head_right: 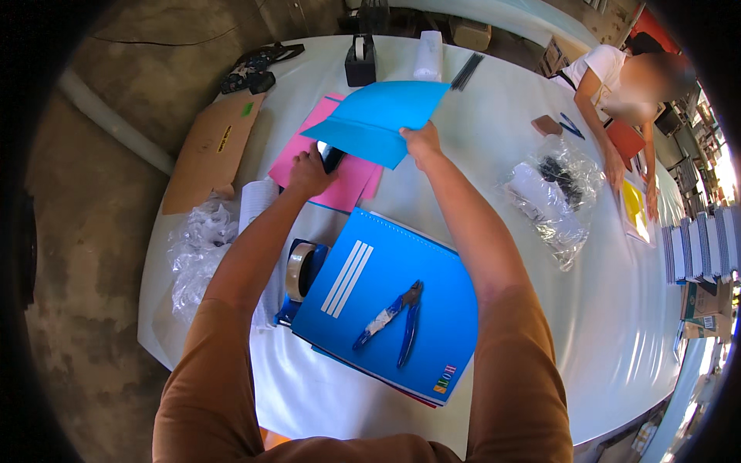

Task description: The person opens a cardboard box, removes plastic covers, and proceeds to sort and pack notebooks of various colors into the box, eventually handling a stack of black binding combs on the table.

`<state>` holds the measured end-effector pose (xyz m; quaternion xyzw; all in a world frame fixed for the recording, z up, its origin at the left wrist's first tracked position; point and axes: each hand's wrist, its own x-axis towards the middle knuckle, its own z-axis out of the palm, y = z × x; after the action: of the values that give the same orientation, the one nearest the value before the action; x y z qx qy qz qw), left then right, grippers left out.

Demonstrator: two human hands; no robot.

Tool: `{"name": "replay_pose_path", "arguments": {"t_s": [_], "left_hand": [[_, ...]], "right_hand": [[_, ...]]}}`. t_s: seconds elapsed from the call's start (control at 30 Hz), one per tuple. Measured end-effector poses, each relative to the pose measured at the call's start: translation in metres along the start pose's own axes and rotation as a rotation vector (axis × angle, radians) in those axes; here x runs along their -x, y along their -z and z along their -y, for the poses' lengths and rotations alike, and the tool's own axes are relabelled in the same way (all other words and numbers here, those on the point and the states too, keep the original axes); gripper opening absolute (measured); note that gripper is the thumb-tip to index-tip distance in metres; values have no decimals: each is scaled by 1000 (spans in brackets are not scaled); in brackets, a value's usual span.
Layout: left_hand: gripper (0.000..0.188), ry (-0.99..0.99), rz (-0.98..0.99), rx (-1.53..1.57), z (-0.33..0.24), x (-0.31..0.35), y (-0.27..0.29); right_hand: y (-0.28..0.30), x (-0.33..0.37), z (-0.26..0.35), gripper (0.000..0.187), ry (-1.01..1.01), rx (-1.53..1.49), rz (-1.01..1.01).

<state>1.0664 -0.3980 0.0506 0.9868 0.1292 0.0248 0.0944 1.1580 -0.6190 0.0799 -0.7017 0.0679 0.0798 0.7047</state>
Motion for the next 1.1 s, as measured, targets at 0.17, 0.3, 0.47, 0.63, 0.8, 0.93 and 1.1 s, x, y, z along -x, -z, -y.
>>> {"name": "replay_pose_path", "arguments": {"t_s": [0.17, 0.3, 0.47, 0.63, 0.8, 0.93, 1.1], "left_hand": [[90, 284, 37, 429, 14, -27, 26], [86, 546, 431, 1614, 22, -27, 74], [84, 234, 43, 1282, 11, -18, 110], [91, 213, -167, 868, 3, -25, 80], [99, 228, 2, 615, -19, -14, 37], [106, 143, 52, 216, -15, -6, 15], [84, -14, -432, 332, 13, 42, 73]], "right_hand": [[3, -22, 0, 40, -63, 67, 5], [6, -33, -17, 38, 26, -51, -62], [-12, -44, -42, 49, 96, 331, 258], [-58, -13, -38, 38, -98, 400, 463], [-55, 0, -28, 41, -176, 667, 583], [-55, 7, -9, 62, 32, 1194, 538], [-31, 23, 42, 85, 343, 1218, 256]]}}
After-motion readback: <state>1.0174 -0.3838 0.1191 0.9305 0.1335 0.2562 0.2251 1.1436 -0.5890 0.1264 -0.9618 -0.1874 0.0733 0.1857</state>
